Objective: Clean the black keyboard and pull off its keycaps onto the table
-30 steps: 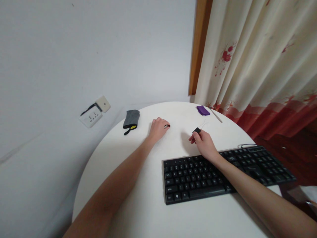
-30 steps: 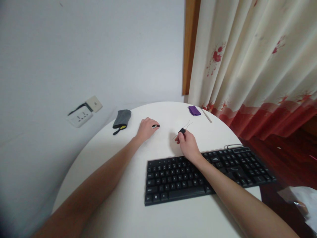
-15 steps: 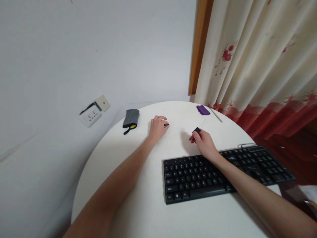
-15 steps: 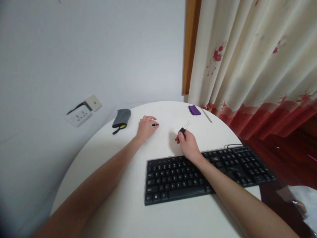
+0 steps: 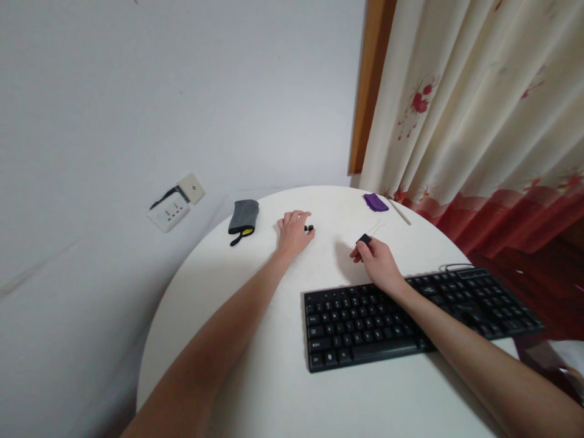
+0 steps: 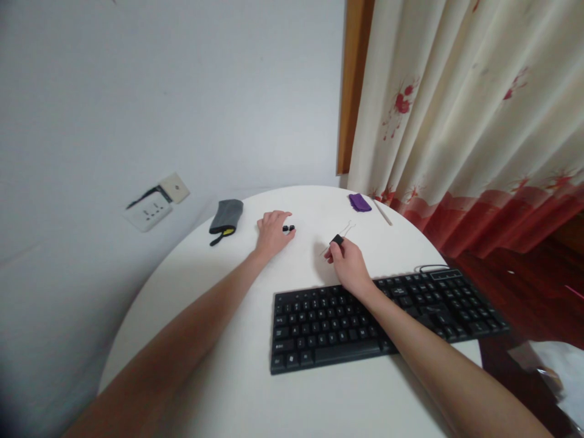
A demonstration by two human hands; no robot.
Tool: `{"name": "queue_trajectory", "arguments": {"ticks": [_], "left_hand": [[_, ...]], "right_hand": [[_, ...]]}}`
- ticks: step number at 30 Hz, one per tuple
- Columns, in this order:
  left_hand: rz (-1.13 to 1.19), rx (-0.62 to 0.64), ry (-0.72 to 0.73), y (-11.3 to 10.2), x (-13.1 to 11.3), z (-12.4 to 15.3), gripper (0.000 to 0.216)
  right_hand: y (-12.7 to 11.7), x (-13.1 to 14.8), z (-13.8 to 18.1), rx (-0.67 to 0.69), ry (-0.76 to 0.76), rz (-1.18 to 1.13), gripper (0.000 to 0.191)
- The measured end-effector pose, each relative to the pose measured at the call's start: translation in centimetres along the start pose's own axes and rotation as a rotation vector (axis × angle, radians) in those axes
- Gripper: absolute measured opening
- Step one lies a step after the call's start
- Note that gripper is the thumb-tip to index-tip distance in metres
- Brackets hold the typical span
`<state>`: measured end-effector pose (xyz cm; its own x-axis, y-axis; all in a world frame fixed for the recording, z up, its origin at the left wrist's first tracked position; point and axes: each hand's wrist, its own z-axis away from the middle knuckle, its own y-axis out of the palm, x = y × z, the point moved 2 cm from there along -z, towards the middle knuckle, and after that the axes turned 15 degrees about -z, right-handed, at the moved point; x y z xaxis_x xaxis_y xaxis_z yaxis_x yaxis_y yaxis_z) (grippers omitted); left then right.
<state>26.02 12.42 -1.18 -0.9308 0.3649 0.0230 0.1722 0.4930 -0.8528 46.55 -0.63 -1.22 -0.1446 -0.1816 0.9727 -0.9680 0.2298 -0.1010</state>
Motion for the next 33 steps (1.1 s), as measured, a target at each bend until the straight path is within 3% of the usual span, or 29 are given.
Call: {"name": "queue_trajectory", "arguments": {"ticks": [19, 33], "left_hand": [[-0.061, 0.053, 0.010, 0.55, -0.05, 0.01, 0.020], [-0.052, 0.020, -0.005, 0.67, 0.04, -0.10, 0.013]], "right_hand": [[0.28, 0.76, 0.31, 0.006, -0.010, 0.018, 0.028], [0.37, 0.68, 0.30, 0.014, -0.007, -0.001, 0.027]]}}
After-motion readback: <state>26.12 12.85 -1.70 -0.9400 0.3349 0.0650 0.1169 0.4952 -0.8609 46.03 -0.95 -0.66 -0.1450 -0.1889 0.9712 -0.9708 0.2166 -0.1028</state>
